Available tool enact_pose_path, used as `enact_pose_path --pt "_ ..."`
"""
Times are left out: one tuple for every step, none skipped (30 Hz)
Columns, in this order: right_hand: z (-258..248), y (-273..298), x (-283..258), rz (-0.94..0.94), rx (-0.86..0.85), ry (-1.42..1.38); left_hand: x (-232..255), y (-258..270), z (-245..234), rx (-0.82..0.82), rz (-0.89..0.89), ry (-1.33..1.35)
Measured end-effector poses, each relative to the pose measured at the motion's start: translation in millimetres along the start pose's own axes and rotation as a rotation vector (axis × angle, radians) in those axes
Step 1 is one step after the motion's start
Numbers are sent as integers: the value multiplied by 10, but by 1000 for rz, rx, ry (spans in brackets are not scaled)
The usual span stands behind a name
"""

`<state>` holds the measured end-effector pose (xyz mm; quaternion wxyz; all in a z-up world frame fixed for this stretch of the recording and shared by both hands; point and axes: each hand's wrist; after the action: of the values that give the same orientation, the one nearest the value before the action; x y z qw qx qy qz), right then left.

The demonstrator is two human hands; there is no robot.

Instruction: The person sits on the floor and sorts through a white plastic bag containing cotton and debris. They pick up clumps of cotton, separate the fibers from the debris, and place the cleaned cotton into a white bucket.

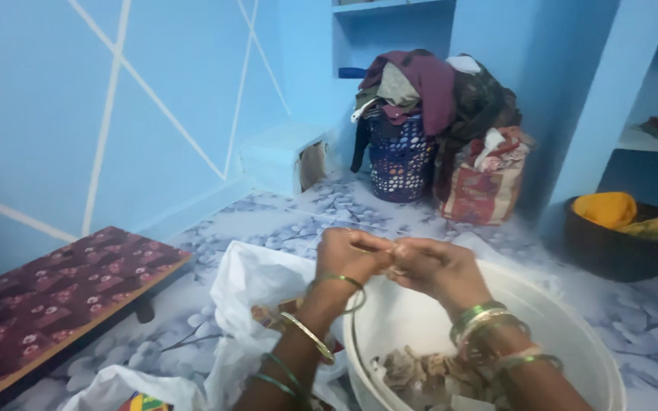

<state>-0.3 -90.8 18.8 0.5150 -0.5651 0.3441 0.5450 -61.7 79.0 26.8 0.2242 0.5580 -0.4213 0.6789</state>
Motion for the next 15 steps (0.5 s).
enact_pose_path --pt "92 11 33 -56 -66 21 13 -18 -123 7 -39 -7" --pt "189 13 56 -51 -93 45 13 -26 -255 14 -77 -14" --pt "327 1 76 -46 -122 68 -4 -11 -411 0 -127 33" --pt "444 7 84 -43 -150 90 -36 28 -575 -15 -176 80" --pt "550 42 91 -54 -170 138 -72 69 -732 -29 -228 126" --pt "682 83 97 -67 -191 185 -102 88 -872 -5 -250 117" --pt "824 136 107 -78 -210 234 -141 105 -1001 17 -274 109" --pt "962 194 117 -104 -248 338 -187 123 -1129 40 -298 101" --pt "1090 249 125 -130 -285 443 -246 154 -1256 83 -302 135" --pt "1215 306 139 -157 -322 547 -314 189 -1375 127 -306 168" --pt "1344 380 171 -158 -337 704 -381 202 -1472 171 -309 202" --pt "1459 467 218 -160 -352 862 -448 195 -1550 208 -356 91" --pt "1536 536 259 -163 -365 1018 -516 188 -1629 246 -404 -22" --pt "1590 594 300 -217 -404 1037 -589 182 -1701 282 -452 -135" --pt "1654 649 346 -274 -444 1053 -670 194 -1745 276 -416 -116"
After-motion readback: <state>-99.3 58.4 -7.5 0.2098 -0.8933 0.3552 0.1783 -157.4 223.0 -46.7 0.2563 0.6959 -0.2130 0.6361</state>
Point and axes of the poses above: each hand's wrist, its own y-axis away from the middle knuckle, its own z-axis out of the palm, x = y × z, and after that the axes turned 12 degrees about x, right-handed
